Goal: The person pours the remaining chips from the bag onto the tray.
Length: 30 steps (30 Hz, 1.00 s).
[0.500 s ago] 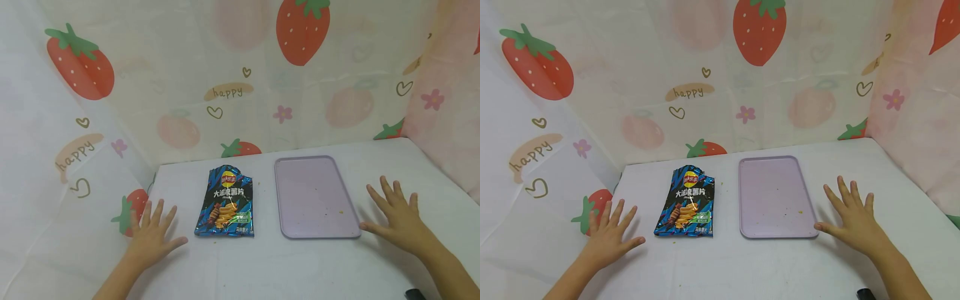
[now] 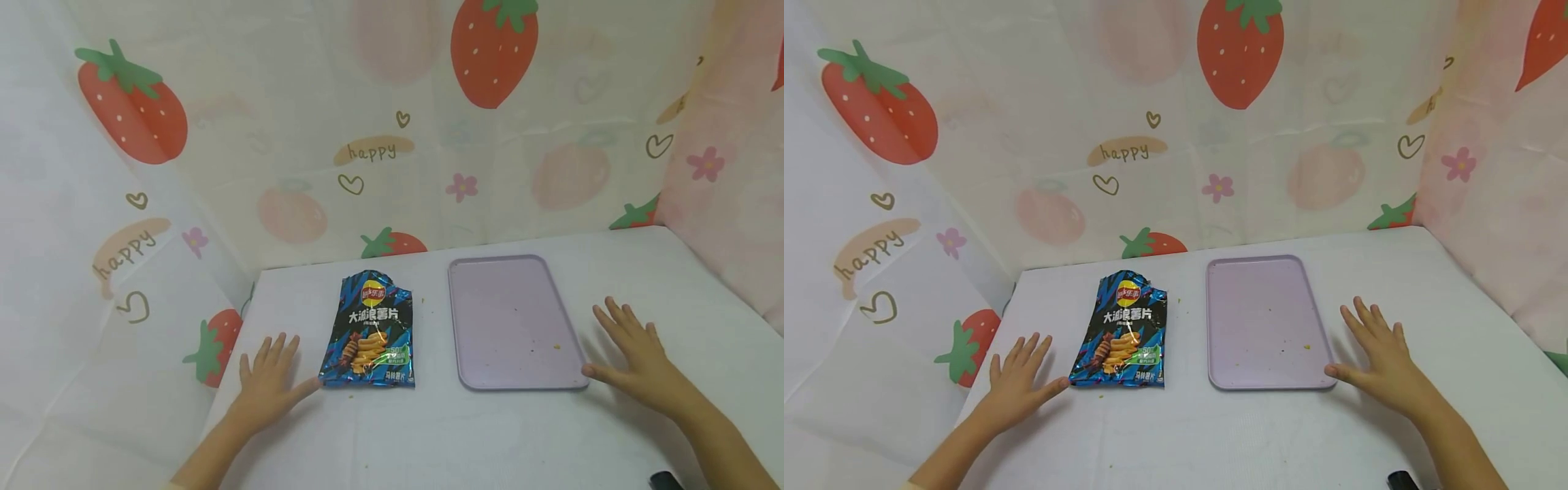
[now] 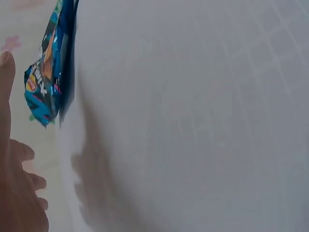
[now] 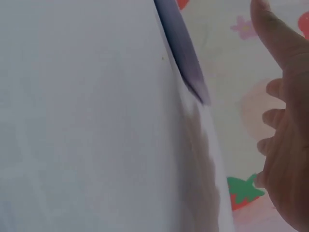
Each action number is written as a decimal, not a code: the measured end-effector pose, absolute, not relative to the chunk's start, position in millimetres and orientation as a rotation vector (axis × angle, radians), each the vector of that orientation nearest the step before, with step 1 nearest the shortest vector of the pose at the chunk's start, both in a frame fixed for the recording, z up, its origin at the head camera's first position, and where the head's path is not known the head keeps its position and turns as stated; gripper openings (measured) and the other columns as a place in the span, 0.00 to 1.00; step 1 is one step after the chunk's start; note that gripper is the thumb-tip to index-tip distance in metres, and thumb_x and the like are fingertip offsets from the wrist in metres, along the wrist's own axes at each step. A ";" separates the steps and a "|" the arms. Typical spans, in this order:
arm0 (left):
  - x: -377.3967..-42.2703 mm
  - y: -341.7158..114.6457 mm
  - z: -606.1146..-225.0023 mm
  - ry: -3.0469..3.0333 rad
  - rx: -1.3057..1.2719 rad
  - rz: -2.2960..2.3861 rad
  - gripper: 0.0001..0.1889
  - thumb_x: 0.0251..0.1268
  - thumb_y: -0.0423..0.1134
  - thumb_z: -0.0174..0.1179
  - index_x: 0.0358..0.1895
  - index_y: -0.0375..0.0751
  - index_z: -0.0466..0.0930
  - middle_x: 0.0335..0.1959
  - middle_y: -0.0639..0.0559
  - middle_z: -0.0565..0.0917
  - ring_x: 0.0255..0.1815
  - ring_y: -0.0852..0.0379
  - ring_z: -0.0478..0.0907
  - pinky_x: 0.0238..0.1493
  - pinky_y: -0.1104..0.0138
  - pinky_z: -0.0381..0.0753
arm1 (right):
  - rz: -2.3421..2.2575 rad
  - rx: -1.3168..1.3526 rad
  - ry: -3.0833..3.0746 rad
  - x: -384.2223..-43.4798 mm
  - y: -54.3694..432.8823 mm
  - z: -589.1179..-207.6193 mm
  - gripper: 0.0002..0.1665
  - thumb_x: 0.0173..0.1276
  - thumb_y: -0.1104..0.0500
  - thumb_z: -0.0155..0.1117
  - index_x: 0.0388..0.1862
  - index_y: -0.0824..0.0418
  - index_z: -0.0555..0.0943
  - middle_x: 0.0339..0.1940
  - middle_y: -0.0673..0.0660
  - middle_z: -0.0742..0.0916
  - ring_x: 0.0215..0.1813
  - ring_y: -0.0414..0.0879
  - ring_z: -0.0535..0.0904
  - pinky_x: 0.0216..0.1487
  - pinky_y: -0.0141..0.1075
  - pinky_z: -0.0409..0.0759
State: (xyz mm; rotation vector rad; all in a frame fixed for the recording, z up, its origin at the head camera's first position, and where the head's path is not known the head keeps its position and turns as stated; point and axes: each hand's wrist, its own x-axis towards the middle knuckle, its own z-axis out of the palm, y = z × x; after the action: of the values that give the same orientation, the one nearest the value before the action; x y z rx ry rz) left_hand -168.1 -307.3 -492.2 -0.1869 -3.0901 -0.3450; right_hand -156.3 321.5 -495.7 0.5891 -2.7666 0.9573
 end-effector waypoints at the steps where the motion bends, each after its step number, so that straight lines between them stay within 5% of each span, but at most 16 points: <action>1: -169.0 -305.4 -493.0 -3.094 -0.175 -0.369 0.54 0.62 0.77 0.54 0.81 0.42 0.55 0.82 0.34 0.54 0.82 0.29 0.43 0.70 0.24 0.33 | 0.978 0.595 -2.761 -156.8 321.3 -496.9 0.60 0.67 0.50 0.73 0.86 0.53 0.46 0.87 0.59 0.44 0.85 0.63 0.30 0.73 0.67 0.17; 11: -177.1 -287.0 -497.5 -3.172 -0.077 -0.531 0.53 0.67 0.76 0.48 0.79 0.34 0.58 0.81 0.32 0.56 0.81 0.29 0.47 0.71 0.25 0.36 | 1.126 0.644 -2.737 -157.0 321.3 -508.2 0.59 0.63 0.55 0.76 0.84 0.61 0.50 0.85 0.66 0.49 0.84 0.68 0.34 0.75 0.66 0.19; 15: -180.0 -282.8 -502.5 -3.163 -0.052 -0.572 0.50 0.66 0.76 0.50 0.74 0.34 0.66 0.79 0.32 0.59 0.80 0.29 0.50 0.71 0.24 0.37 | 1.143 0.711 -2.720 -158.5 321.4 -513.1 0.60 0.62 0.56 0.77 0.84 0.62 0.50 0.84 0.70 0.51 0.84 0.67 0.33 0.74 0.68 0.18; 20: -184.8 -277.8 -509.2 -3.139 -0.019 -0.600 0.48 0.64 0.75 0.54 0.69 0.34 0.72 0.78 0.32 0.63 0.80 0.31 0.53 0.73 0.26 0.41 | 1.145 0.751 -2.712 -159.4 321.2 -519.4 0.61 0.61 0.56 0.77 0.84 0.63 0.50 0.83 0.73 0.52 0.86 0.53 0.30 0.74 0.67 0.18; 30: -185.6 -262.0 -507.1 -3.094 0.099 -0.722 0.44 0.59 0.72 0.63 0.53 0.28 0.80 0.74 0.27 0.65 0.77 0.29 0.57 0.76 0.34 0.52 | 1.097 0.724 -2.766 -158.2 322.3 -528.0 0.62 0.61 0.53 0.77 0.84 0.63 0.49 0.82 0.75 0.55 0.85 0.61 0.34 0.76 0.60 0.16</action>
State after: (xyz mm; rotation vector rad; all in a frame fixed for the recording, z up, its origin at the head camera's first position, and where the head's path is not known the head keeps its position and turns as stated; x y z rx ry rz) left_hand -185.6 -262.0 -507.1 0.0986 -3.0935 -0.7218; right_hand -158.2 322.3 -528.0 0.7241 -2.7660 1.0966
